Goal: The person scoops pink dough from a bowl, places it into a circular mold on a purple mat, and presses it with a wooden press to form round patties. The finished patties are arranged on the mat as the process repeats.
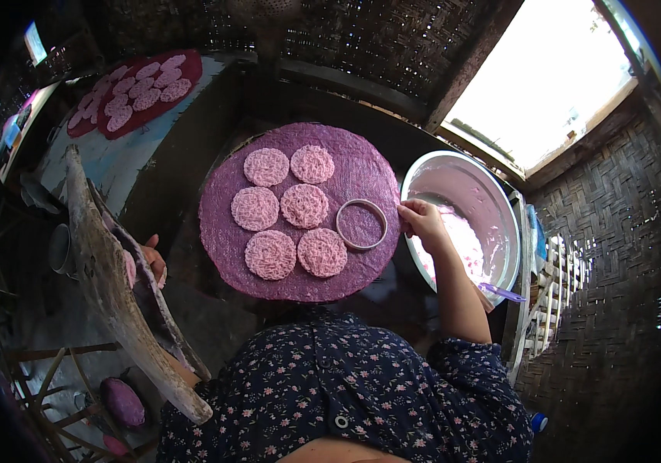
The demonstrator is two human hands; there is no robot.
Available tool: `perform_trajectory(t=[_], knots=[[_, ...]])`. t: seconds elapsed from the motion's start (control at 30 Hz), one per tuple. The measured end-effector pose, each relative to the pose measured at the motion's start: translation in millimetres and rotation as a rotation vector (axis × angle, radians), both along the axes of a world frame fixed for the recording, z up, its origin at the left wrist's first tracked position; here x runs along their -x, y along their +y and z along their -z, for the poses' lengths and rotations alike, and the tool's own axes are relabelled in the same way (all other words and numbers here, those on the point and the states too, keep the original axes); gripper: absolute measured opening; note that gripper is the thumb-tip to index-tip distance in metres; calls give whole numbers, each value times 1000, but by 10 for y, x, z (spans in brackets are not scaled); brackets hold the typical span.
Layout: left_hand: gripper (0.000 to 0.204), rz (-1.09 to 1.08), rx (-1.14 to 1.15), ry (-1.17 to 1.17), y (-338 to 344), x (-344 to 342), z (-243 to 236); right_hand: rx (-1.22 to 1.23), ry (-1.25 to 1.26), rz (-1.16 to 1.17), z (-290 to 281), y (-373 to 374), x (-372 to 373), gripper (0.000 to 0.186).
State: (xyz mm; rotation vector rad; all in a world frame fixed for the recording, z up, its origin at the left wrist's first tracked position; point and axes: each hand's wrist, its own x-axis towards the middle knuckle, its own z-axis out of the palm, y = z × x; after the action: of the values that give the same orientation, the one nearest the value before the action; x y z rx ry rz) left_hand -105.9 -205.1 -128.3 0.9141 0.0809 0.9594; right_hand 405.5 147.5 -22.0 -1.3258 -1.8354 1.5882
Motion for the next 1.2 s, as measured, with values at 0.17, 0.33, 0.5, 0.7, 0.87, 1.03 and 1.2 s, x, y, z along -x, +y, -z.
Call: perform_trajectory(t=[0.17,0.33,0.5,0.7,0.87,1.03,1.2], knots=[[62,26,-23,23,90,-65,21,251,143,30,-3,-57,-112,19],[51,-62,57,-50,55,-261,-53,222,86,-31,9,-72,-90,19],[40,-175,124,-131,-72,-478,-150,286,73,-15,15,-277,-129,16],[29,-412,223,-226,-281,-773,-301,629,361,112,62,-1068,-82,14],[24,-879,265,-157,-246,-1232,-660,869,326,-22,56,-1573,-29,24],[23,-1630,48,656,371,-1901,-1250,717,54,-392,-463,-1520,-245,29],[29,-1699,-488,1457,1104,-2674,-1677,462,424,-603,-770,-1540,-60,74]])
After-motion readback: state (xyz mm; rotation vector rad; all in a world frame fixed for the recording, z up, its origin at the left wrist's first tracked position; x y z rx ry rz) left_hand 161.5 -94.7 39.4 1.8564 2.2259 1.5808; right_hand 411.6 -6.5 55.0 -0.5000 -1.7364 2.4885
